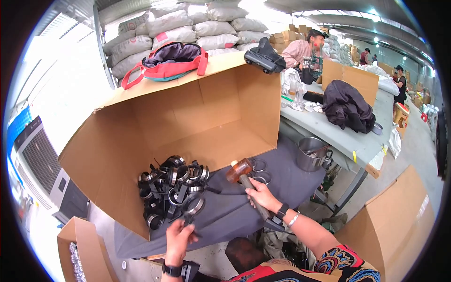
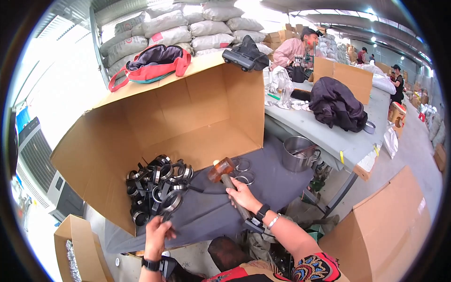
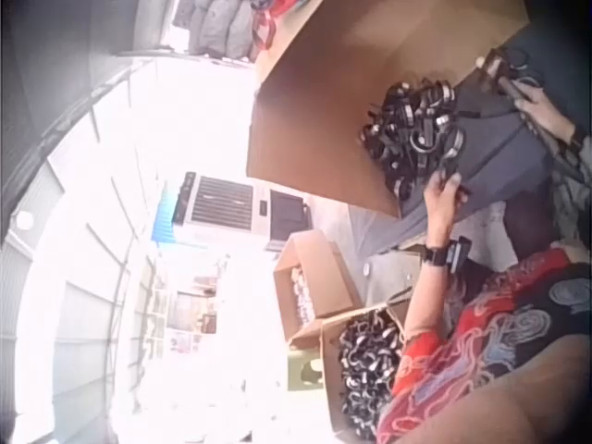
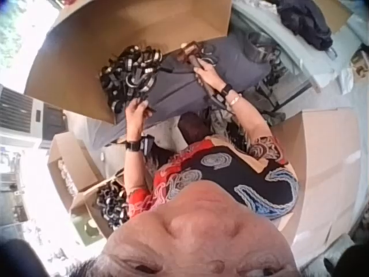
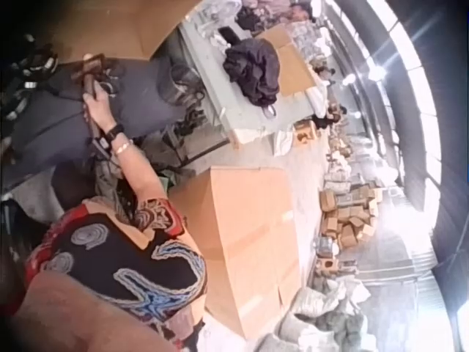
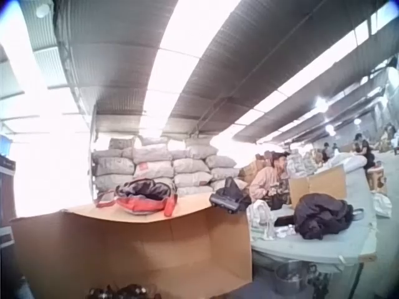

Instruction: Assembling metal rings onto plastic parts using a rubber mallet.

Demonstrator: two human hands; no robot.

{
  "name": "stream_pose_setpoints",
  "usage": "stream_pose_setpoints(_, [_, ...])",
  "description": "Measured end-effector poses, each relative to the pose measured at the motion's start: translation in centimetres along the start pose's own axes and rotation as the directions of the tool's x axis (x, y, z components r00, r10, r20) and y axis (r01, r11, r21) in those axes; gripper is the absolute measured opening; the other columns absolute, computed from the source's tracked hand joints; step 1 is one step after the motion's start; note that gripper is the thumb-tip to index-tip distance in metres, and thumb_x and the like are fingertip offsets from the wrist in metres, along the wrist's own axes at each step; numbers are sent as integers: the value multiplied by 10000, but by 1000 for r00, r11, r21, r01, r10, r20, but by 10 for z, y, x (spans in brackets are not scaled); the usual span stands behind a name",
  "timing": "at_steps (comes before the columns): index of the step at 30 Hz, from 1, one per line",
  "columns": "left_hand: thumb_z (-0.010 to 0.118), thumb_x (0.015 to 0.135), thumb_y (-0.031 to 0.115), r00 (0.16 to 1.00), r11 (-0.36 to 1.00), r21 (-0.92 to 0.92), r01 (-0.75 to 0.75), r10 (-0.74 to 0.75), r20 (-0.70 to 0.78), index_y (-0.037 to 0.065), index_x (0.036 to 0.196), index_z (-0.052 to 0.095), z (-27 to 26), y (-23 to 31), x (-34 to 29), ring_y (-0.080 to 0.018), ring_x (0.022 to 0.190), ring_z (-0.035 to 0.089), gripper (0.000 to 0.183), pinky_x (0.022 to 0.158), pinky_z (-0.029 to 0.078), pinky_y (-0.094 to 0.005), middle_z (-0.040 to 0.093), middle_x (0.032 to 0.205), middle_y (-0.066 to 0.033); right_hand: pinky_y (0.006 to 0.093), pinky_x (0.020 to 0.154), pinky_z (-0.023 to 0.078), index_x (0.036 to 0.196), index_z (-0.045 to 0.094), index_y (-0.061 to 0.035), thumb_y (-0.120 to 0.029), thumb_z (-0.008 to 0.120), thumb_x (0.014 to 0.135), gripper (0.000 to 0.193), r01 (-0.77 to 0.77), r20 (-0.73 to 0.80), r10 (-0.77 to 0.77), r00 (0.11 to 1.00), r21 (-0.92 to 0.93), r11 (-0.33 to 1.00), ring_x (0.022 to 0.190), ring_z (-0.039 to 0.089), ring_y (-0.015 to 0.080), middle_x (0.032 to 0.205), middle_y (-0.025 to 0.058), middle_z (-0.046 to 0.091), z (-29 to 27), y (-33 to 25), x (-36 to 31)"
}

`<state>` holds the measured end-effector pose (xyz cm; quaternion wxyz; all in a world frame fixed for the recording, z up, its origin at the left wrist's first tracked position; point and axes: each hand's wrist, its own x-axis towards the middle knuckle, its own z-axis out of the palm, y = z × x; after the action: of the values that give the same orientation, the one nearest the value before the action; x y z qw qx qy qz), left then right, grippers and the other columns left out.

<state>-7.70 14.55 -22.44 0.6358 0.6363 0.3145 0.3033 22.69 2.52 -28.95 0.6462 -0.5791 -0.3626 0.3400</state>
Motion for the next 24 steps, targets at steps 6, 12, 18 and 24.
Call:
stream_pose_setpoints(6, [633,823,35,966,995,-79,55,-74,-249,9,762,566,-42,-76,-63,-101,468,561,94,423,380,-212,594,605,-33,249,429,465,1467,265,-77,-134,517,935,592,-16,-3,16,1000,-37,999,490,516,93,704,0,511,3,-1,1])
stream_pose_setpoints(12, [679,821,60,964,994,104,-41,67,-257,-10,730,565,-48,-138,-69,-66,565,530,162,530,420,-229,599,626,-10,252,431,462,1467,258,-70,-133,518,930,600,-8,10,9,1000,-127,992,493,519,96,700,1,507,8,-1,1])
stream_pose_setpoints(18, [631,877,109,953,985,65,-157,168,-253,-8,742,563,-45,-143,-64,-77,642,530,191,607,437,-245,614,685,-17,244,436,461,1468,271,-85,-138,525,929,598,12,23,-8,1000,-193,981,494,516,86,698,-8,502,12,-2,-5])
stream_pose_setpoints(24, [534,922,172,969,984,-109,-137,111,-219,5,757,594,-43,-154,-62,-129,681,580,242,714,465,-298,639,702,-57,245,434,460,1475,257,-92,-136,527,928,612,-18,-2,18,1000,-195,981,487,513,83,693,-11,502,12,0,-2])
